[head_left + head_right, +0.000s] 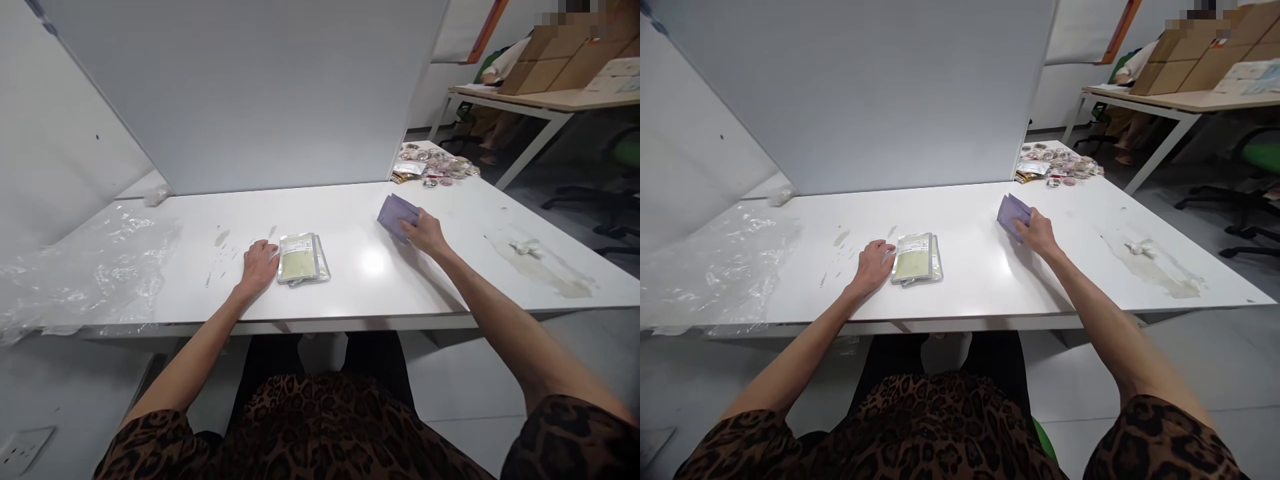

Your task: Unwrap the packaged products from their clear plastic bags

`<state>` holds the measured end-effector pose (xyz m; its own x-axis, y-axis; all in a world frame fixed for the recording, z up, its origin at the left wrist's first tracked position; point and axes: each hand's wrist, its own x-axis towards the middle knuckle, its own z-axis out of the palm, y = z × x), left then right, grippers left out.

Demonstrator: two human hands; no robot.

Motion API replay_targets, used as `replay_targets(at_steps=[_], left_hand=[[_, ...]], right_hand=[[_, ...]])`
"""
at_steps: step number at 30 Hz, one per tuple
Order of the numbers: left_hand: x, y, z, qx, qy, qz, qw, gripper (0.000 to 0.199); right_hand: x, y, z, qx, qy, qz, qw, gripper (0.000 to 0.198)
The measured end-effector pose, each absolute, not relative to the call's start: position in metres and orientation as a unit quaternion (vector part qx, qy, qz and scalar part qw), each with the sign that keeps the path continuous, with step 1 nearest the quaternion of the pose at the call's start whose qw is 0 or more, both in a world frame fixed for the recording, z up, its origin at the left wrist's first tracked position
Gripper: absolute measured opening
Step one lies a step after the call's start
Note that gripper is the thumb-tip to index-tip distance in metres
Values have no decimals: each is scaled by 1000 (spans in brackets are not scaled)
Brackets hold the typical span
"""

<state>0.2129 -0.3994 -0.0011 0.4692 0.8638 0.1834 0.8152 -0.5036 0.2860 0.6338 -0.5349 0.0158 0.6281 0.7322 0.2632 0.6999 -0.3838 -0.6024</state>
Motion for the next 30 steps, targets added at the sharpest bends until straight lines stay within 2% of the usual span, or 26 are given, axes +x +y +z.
replay_targets(at_steps=[3,5,8,11,14,18,24,27,30], left_hand=[[212,-400,0,859,486,147,69,46],[212,-401,0,860,484,147,62,46],[211,-401,-1,860,484,152,51,46],[210,-400,-4,862,477,165,42,44],[209,-399,-7,870,460,174,34,43],[207,-400,-8,878,443,176,29,44],[201,-402,-11,880,437,184,9,41],[198,-403,-11,881,435,186,2,39],[197,-406,-9,881,435,186,-5,37]], right_hand=[[632,-534,10,-825,-407,69,386,38],[632,-534,10,-782,-390,134,467,35],[642,-537,16,-719,-259,218,608,28],[668,-544,28,-704,-115,203,671,24],[706,-551,41,-697,-50,164,696,17],[753,-538,52,-685,10,105,721,21],[799,-444,64,-677,47,56,733,20],[808,-381,64,-672,9,89,735,18],[807,-336,54,-669,-57,179,719,16]])
